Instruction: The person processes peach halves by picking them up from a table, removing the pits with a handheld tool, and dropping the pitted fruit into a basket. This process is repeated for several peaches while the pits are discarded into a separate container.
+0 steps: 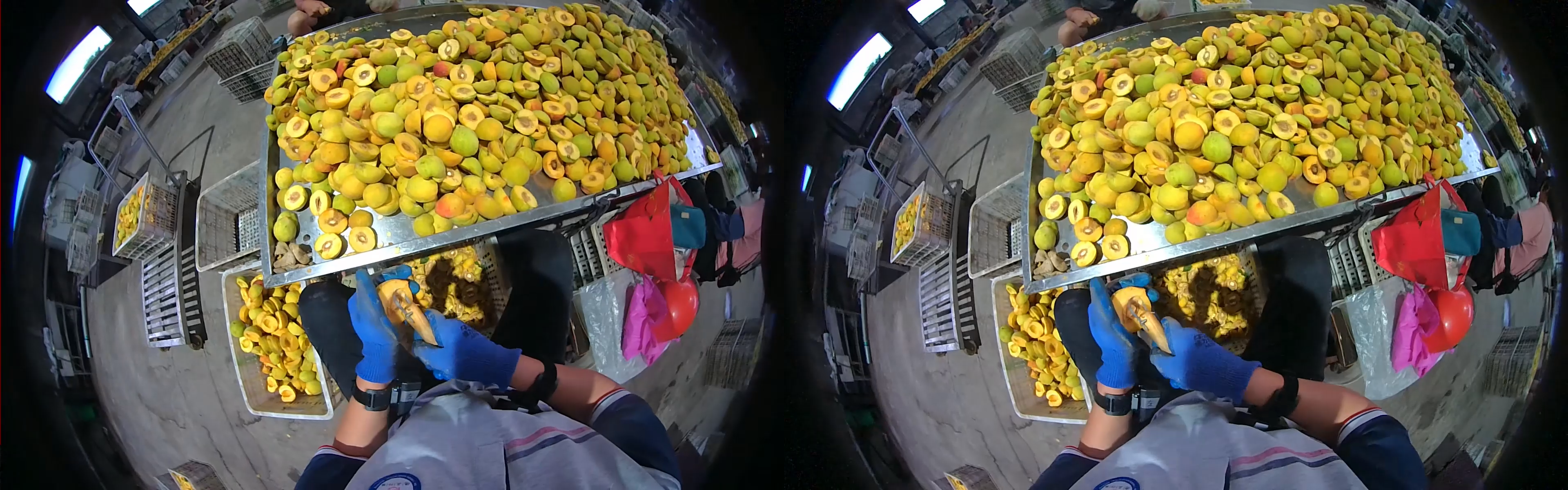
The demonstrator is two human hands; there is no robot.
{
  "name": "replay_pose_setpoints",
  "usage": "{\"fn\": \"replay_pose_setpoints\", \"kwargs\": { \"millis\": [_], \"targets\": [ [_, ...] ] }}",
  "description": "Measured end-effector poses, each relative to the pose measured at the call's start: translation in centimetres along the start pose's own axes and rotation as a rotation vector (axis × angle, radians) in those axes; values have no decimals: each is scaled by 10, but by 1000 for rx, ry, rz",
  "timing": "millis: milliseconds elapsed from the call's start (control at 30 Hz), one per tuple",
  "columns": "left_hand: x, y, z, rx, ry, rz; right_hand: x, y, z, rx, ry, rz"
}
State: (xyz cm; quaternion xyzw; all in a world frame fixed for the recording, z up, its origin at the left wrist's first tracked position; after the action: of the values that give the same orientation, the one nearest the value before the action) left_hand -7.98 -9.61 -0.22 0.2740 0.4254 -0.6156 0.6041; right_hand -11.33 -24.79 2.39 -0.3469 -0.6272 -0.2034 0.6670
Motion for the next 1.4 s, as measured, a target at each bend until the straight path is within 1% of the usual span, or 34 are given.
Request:
{"fn": "replay_pose_setpoints", "kwargs": {
  "millis": [33, 67, 100, 133, 167, 200, 233, 300, 333, 400, 433, 467, 500, 567, 600, 633, 667, 700, 733, 767, 800, 833, 867, 900, 933, 1000, 1033, 1100, 1133, 1200, 1233, 1300, 1400],
  "targets": [
    [-1, -3, 2, -32, 63, 73, 4, -1, 1, 0, 4, -1],
    [-2, -5, 3, -64, 125, 146, 9, -3, 2, 18, 145, 58],
    [0, -6, 3, -66, 129, 146, 11, -3, 4, 38, 286, 117],
    [1, -7, 4, -89, 209, 244, 9, -3, 5, 41, 288, 114],
    [0, -9, 4, -111, 290, 342, 5, -4, 8, 91, 359, 120],
    [0, -9, 4, -111, 293, 342, 5, -4, 10, 139, 429, 126],
    [-2, -11, 6, -82, 328, 377, 8, -3, 9, 140, 431, 126],
    [-2, -12, 6, -54, 363, 411, 14, -5, 9, 185, 516, 344],
    [0, -10, 4, -40, 311, 373, 15, -6, 10, 187, 516, 344],
    [1, -8, 2, -27, 259, 335, 18, -8, 11, 103, 401, 166],
    [4, -6, 0, -52, 106, 187, 17, -7, 11, 104, 402, 166],
    [6, -4, -1, -78, -47, 38, 15, -6, 10, 76, 261, 119],
    [4, -4, -2, -79, -46, 38, 15, -5, 8, 48, 120, 71],
    [1, -3, 0, 43, -27, -95, 18, -5, 7, 34, 158, 94],
    [-2, -3, 6, 43, -27, -94, 19, -5, 6, 22, 195, 117],
    [-6, -4, 12, -4, -20, -87, 17, -5, 7, 24, 196, 117],
    [-7, -4, 16, -52, -14, -78, 13, -4, 9, 19, 261, 145],
    [-2, -3, 15, -54, -14, -76, 10, -3, 9, 16, 325, 171],
    [4, -1, 10, -98, 34, 20, 11, -3, 9, 18, 325, 172],
    [8, -2, 8, -143, 82, 116, 13, -2, 10, 19, 405, 197],
    [8, -2, 12, -146, 82, 119, 16, -1, 9, 21, 484, 220],
    [6, -2, 17, -145, 102, 209, 19, 0, 8, 23, 483, 218],
    [4, -3, 20, -144, 121, 297, 21, -1, 8, 44, 556, 274],
    [8, -1, 18, -88, 121, 325, 22, -1, 9, 64, 629, 330],
    [12, 0, 15, -86, 121, 325, 21, -2, 9, 62, 630, 330],
    [13, 0, 14, -78, 293, 477, 18, -3, 9, 47, 571, 308],
    [11, -3, 14, -76, 291, 474, 15, -3, 9, 43, 572, 310],
    [7, -7, 12, 8, 116, 235, 9, -3, 8, 10, 431, 245],
    [5, -6, 11, 8, 114, 236, 12, -3, 8, 11, 429, 246],
    [5, -4, 8, 1, 5, 83, 19, -4, 5, -16, 241, 160],
    [6, -5, 8, -2, 4, 83, 13, -3, 6, -14, 242, 162],
    [8, -6, 7, -30, -1, 101, 5, -1, 6, -11, -65, -42],
    [8, -8, 10, -53, -25, 99, 11, 0, 6, -5, -107, -78]
  ]
}}
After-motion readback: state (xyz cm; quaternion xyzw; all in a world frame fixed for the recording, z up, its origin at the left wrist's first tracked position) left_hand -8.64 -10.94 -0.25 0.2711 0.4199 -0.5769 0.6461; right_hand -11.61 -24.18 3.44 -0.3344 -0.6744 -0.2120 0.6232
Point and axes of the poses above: each hand's wrist, its own y-axis towards the middle knuckle, its own z-axis out of the palm, x = y × z, the point moved 2 cm from there along y, towards the middle knuckle, and after that the axes turned 3 degrees about x, right-handed, at the moved point
